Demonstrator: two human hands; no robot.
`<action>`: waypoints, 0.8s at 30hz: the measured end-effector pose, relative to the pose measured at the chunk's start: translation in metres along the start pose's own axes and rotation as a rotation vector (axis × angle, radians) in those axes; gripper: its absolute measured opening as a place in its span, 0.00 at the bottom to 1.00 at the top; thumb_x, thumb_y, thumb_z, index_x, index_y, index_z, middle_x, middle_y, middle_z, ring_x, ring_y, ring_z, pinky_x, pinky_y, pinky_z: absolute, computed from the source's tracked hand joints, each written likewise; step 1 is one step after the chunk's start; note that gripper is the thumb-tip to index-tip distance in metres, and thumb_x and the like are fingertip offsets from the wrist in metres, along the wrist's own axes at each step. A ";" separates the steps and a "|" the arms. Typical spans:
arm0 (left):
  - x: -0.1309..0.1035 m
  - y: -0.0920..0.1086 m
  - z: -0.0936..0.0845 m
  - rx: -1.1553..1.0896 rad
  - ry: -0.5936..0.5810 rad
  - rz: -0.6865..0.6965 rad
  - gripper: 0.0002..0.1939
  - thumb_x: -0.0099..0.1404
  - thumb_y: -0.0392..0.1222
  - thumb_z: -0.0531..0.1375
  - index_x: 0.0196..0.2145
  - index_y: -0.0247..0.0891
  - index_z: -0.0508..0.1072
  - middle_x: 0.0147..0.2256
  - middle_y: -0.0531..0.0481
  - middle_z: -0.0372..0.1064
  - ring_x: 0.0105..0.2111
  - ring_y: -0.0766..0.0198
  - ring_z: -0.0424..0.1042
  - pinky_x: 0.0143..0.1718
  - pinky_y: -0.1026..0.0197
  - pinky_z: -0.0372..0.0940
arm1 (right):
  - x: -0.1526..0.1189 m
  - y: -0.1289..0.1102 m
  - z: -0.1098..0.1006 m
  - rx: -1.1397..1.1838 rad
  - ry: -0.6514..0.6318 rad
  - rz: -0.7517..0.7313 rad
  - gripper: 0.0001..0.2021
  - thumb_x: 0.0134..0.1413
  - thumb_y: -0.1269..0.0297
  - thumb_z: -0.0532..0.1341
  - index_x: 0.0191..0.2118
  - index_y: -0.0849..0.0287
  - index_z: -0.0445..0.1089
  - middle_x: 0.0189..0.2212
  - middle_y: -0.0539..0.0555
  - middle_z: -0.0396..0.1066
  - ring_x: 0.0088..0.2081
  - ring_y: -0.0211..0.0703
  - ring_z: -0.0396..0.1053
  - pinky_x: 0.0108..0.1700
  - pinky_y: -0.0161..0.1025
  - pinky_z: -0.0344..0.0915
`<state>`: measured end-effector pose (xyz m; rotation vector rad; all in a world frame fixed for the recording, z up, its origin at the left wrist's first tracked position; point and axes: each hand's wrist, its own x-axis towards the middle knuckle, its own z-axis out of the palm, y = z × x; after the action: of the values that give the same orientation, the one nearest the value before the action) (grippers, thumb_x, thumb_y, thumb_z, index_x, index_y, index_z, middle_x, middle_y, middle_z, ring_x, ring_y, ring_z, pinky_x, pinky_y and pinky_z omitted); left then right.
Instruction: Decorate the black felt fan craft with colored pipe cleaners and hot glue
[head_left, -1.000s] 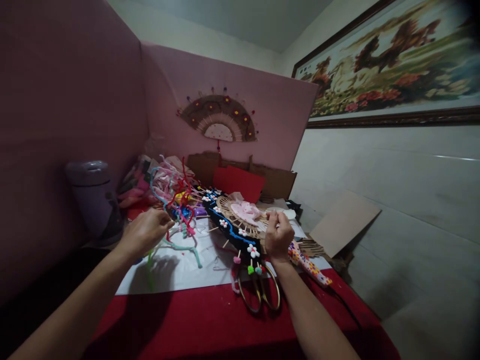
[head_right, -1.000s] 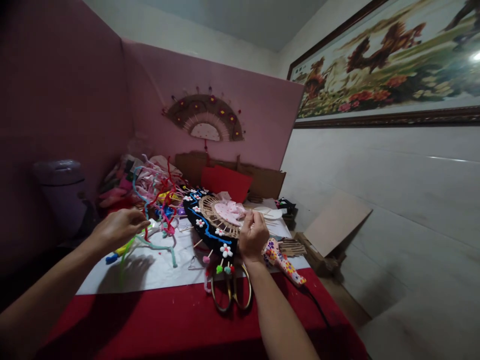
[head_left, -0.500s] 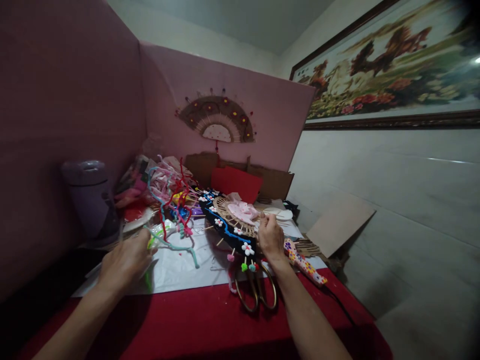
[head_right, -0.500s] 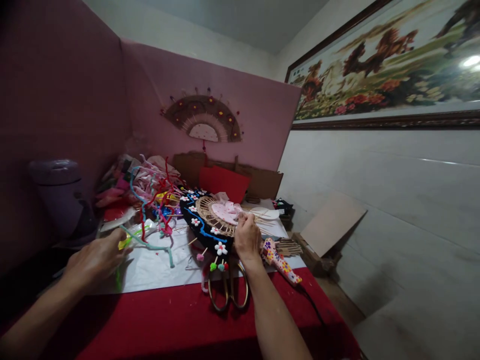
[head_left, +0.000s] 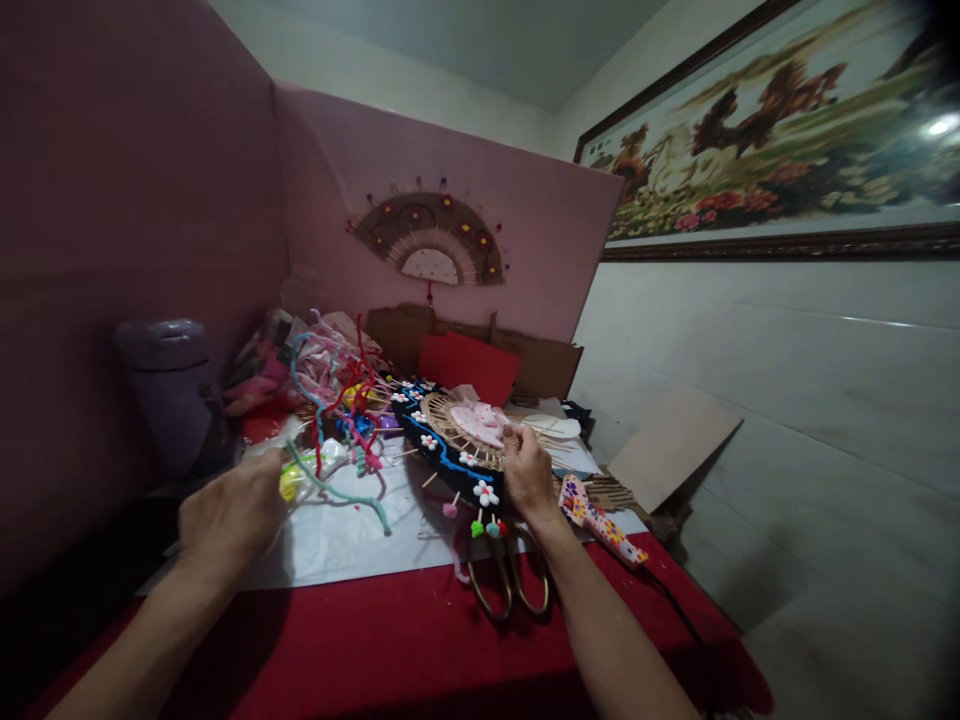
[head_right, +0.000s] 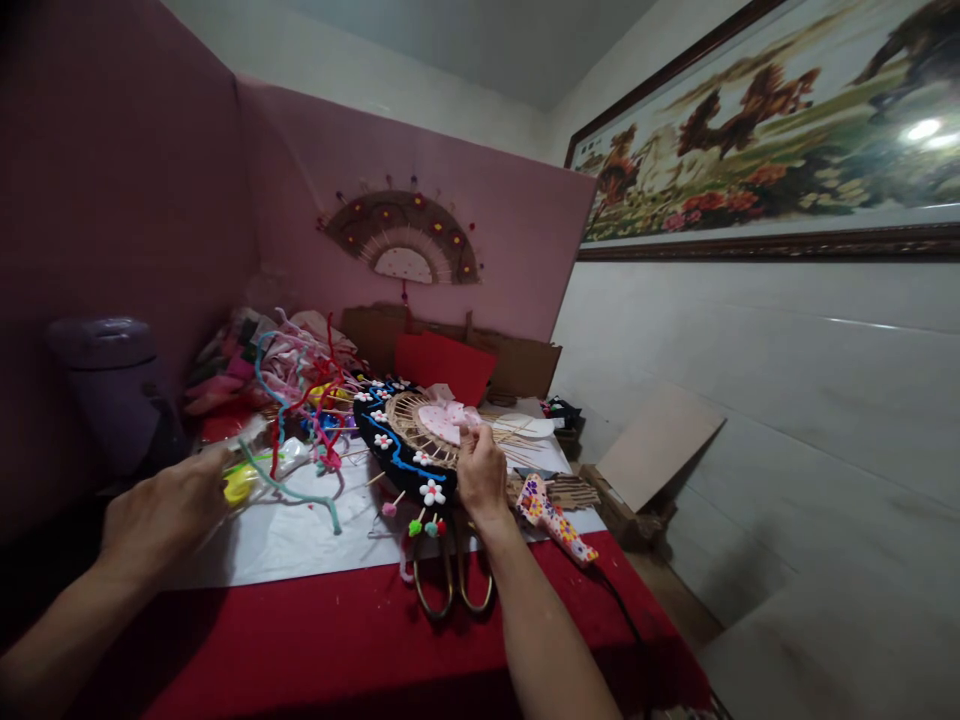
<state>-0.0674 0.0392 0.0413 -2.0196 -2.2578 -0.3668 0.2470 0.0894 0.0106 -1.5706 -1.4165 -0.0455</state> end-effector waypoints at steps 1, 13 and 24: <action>0.001 0.001 0.000 0.048 0.007 0.000 0.13 0.66 0.39 0.45 0.41 0.40 0.67 0.35 0.43 0.74 0.32 0.50 0.70 0.28 0.57 0.55 | 0.000 0.000 0.000 0.009 -0.002 -0.007 0.20 0.63 0.51 0.46 0.36 0.60 0.68 0.28 0.57 0.73 0.29 0.45 0.69 0.30 0.36 0.53; 0.011 0.055 0.011 0.028 -0.044 0.419 0.12 0.64 0.37 0.50 0.36 0.40 0.74 0.36 0.42 0.74 0.39 0.53 0.72 0.35 0.58 0.61 | -0.003 0.000 0.001 0.073 -0.029 -0.053 0.25 0.62 0.46 0.43 0.36 0.59 0.68 0.26 0.55 0.73 0.26 0.45 0.68 0.28 0.36 0.55; 0.018 0.100 0.061 -0.154 -0.056 0.719 0.18 0.62 0.45 0.55 0.50 0.41 0.69 0.39 0.41 0.72 0.41 0.51 0.71 0.37 0.56 0.63 | -0.002 0.002 0.003 0.071 -0.021 -0.088 0.26 0.62 0.45 0.41 0.34 0.59 0.68 0.26 0.55 0.73 0.27 0.44 0.68 0.29 0.36 0.56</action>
<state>0.0351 0.0806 -0.0024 -2.7499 -1.3991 -0.4167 0.2463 0.0901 0.0065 -1.4545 -1.4876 -0.0305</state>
